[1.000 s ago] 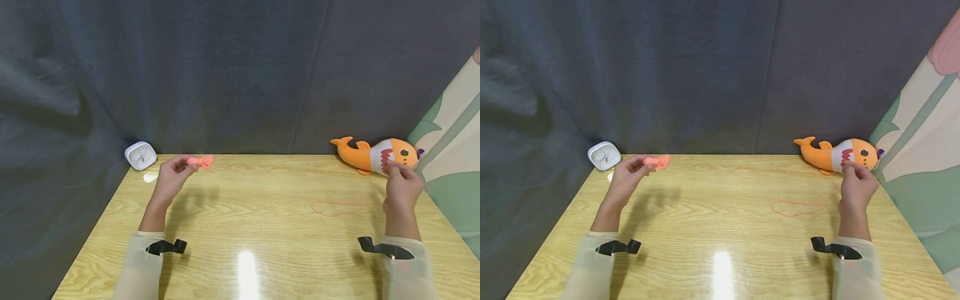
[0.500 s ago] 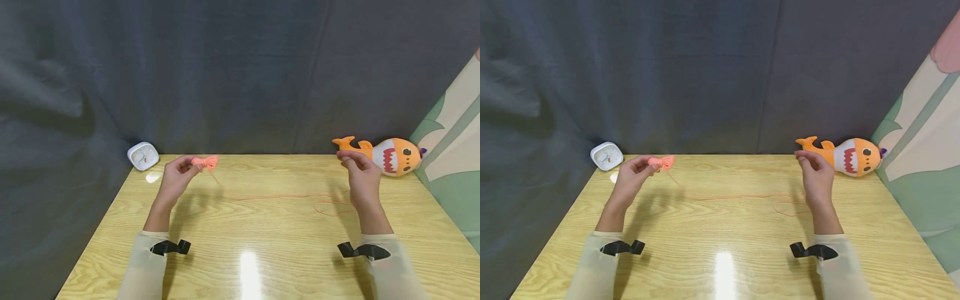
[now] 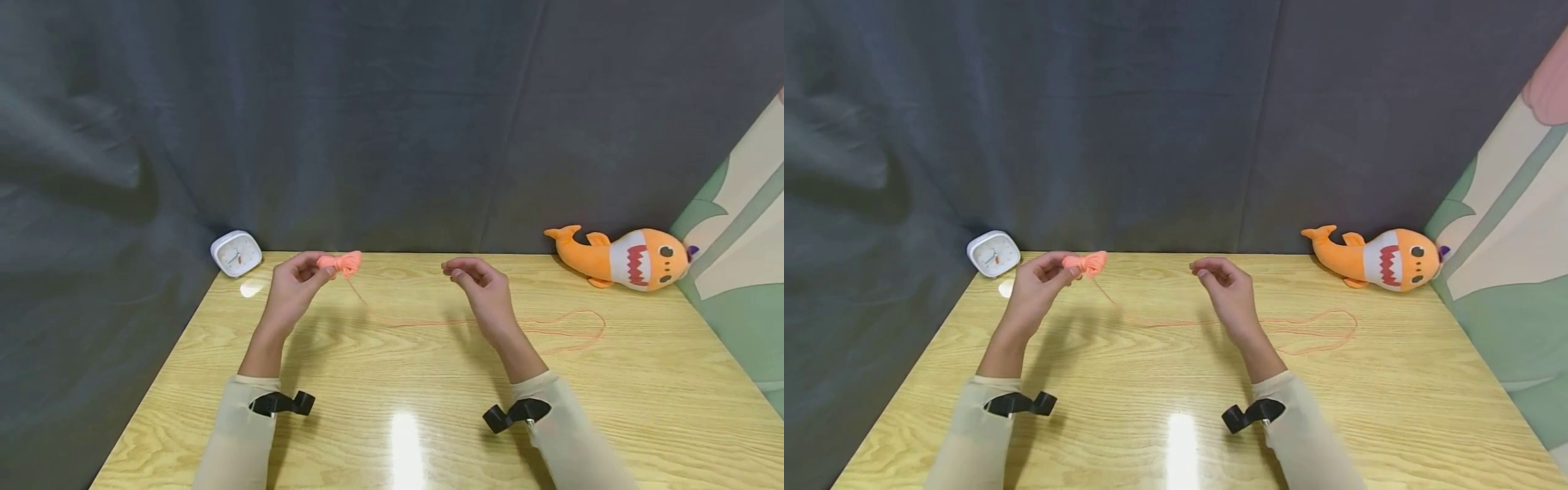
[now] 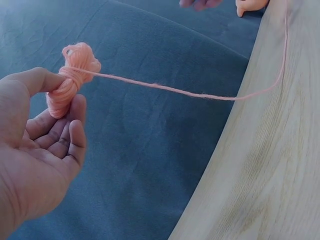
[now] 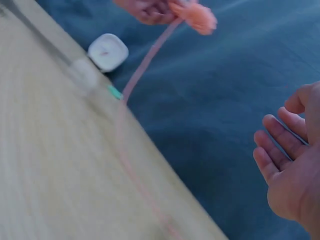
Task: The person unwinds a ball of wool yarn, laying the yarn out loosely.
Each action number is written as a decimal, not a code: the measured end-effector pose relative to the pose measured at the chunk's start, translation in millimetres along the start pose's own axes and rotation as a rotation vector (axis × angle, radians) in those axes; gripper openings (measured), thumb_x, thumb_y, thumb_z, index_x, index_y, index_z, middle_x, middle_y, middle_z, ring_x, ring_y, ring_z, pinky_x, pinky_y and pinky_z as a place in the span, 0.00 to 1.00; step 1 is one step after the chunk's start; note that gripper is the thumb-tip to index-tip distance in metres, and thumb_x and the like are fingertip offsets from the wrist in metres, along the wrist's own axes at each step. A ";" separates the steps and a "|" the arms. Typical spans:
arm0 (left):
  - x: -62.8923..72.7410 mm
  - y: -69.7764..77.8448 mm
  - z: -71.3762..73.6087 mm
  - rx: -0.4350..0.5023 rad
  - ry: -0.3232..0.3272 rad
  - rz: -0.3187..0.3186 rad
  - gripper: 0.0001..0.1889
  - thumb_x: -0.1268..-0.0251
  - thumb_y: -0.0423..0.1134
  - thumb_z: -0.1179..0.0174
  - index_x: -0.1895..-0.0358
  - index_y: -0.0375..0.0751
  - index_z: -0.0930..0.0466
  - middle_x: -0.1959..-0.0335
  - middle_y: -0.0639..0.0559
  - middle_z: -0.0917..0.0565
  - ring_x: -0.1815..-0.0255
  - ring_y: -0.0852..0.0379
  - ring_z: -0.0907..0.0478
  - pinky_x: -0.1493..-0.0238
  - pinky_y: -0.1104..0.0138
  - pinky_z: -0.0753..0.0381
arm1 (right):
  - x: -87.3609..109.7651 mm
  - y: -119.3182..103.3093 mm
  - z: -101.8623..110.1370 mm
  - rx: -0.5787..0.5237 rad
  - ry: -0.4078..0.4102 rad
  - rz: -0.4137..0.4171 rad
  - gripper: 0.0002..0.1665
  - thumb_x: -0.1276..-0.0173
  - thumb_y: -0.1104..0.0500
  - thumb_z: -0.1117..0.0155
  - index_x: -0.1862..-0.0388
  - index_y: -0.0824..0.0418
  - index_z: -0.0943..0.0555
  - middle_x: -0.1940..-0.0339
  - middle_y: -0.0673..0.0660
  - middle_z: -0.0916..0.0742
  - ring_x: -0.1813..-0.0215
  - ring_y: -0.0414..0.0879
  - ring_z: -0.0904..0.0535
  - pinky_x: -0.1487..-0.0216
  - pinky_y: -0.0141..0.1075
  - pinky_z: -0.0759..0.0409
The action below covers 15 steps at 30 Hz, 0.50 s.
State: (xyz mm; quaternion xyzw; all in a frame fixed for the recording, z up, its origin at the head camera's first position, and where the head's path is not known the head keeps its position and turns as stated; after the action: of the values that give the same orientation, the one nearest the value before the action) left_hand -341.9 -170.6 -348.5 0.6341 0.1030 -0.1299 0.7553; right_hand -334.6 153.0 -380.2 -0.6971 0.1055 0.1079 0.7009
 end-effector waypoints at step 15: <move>1.1 6.9 1.2 0.025 0.012 -0.023 0.14 0.29 0.35 0.34 0.47 0.29 0.18 0.65 0.63 0.15 0.63 0.64 0.18 0.57 0.75 0.17 | 15.0 78.9 -80.1 0.034 -0.293 -0.206 0.17 0.22 0.65 0.41 0.37 0.69 0.21 0.41 0.66 0.14 0.38 0.56 0.16 0.35 0.37 0.17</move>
State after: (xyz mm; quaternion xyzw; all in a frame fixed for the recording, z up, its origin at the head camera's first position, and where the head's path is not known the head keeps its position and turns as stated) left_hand -338.6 -170.8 -342.2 0.6431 0.1132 -0.1363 0.7450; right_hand -343.6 73.3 -460.5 -0.6689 -0.0680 0.1344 0.7279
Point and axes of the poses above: each hand's wrist, its own x-axis away from the middle knuckle, its own z-axis out of the back of the hand, y = z × x, the point moved 10 cm from there along -x, towards the middle knuckle
